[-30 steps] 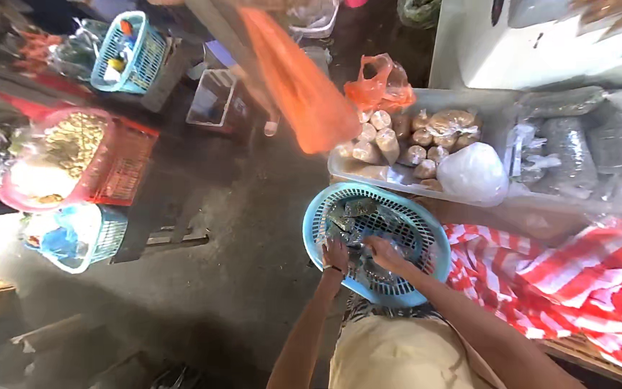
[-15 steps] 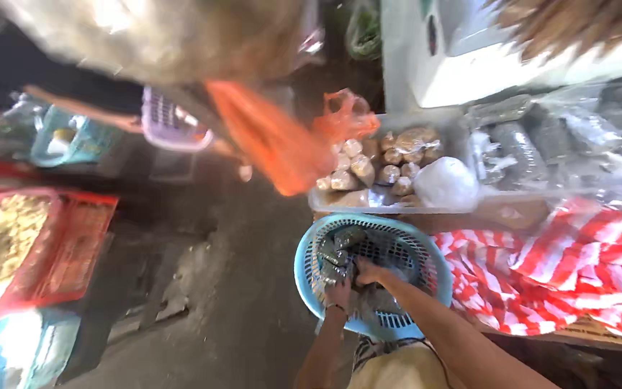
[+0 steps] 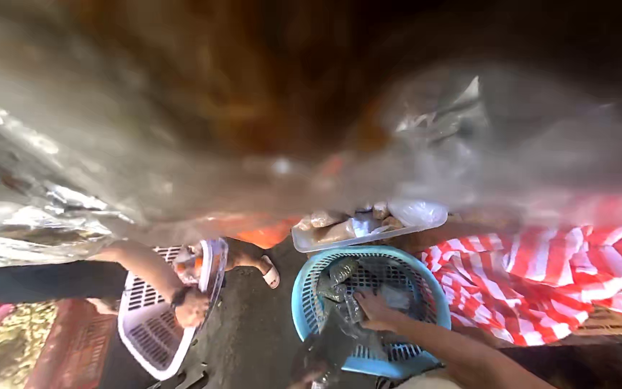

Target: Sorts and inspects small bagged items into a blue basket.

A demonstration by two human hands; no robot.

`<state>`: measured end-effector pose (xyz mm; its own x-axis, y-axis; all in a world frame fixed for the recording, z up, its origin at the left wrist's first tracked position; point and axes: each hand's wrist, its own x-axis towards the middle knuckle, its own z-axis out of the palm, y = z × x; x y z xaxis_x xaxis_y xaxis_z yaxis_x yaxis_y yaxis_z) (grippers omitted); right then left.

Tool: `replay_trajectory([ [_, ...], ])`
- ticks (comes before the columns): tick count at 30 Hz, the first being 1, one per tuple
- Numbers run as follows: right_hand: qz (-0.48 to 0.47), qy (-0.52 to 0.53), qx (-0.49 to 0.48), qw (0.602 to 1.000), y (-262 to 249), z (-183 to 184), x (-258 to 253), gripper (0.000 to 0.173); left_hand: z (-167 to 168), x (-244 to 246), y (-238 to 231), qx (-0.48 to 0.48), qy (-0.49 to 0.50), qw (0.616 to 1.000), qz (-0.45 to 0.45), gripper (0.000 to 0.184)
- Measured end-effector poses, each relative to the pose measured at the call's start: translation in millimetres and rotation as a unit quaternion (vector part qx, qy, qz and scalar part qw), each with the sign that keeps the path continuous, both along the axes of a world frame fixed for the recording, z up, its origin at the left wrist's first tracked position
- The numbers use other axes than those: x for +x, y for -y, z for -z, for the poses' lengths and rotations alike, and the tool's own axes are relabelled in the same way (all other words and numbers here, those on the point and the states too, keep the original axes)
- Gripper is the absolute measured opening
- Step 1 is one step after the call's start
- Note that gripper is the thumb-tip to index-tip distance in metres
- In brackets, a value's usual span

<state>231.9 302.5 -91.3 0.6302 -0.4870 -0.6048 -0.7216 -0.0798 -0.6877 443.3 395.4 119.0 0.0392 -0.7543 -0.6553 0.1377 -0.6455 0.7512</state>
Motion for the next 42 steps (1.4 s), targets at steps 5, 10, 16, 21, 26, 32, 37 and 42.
replay_trajectory([
  [5, 0.227, 0.252, 0.132, 0.931, 19.0, -61.3, -66.0, 0.08, 31.4, -8.6, 7.5, -0.163, -0.24, 0.947, -0.14, 0.03],
  [10, 0.495, 0.488, 0.385, 0.608, 51.4, -160.7, -136.8, 0.062, 28.7, -73.6, 69.7, -0.145, -0.27, 0.938, -0.163, 0.045],
  [16, 0.635, 0.392, 0.141, 0.65, 128.3, -210.2, -253.0, 0.037, -4.7, -207.7, 151.2, -0.011, -0.242, 0.967, -0.079, 0.047],
  [21, 0.622, 0.176, -0.069, 0.76, 188.3, -237.6, -340.8, 0.076, -8.5, -335.4, 236.3, 0.022, -0.192, 0.981, 0.02, 0.053],
  [26, 0.575, 0.079, -0.228, 0.782, 245.0, -253.2, -397.9, 0.083, -21.8, -435.4, 322.8, -0.011, -0.063, 0.997, 0.031, 0.078],
  [32, 0.445, -0.158, -0.316, 0.823, 297.0, -227.2, -417.0, 0.074, -10.4, -486.3, 377.2, -0.051, 0.181, 0.96, 0.209, 0.083],
  [37, 0.385, -0.191, -0.394, 0.812, 297.3, -170.6, -419.4, 0.076, 7.0, -467.0, 362.9, -0.081, 0.135, 0.955, 0.249, 0.09],
  [42, 0.493, -0.085, -0.51, 0.7, 242.1, -183.9, -404.6, 0.064, 27.5, -375.5, 260.2, -0.108, -0.061, 0.96, 0.25, 0.045],
])
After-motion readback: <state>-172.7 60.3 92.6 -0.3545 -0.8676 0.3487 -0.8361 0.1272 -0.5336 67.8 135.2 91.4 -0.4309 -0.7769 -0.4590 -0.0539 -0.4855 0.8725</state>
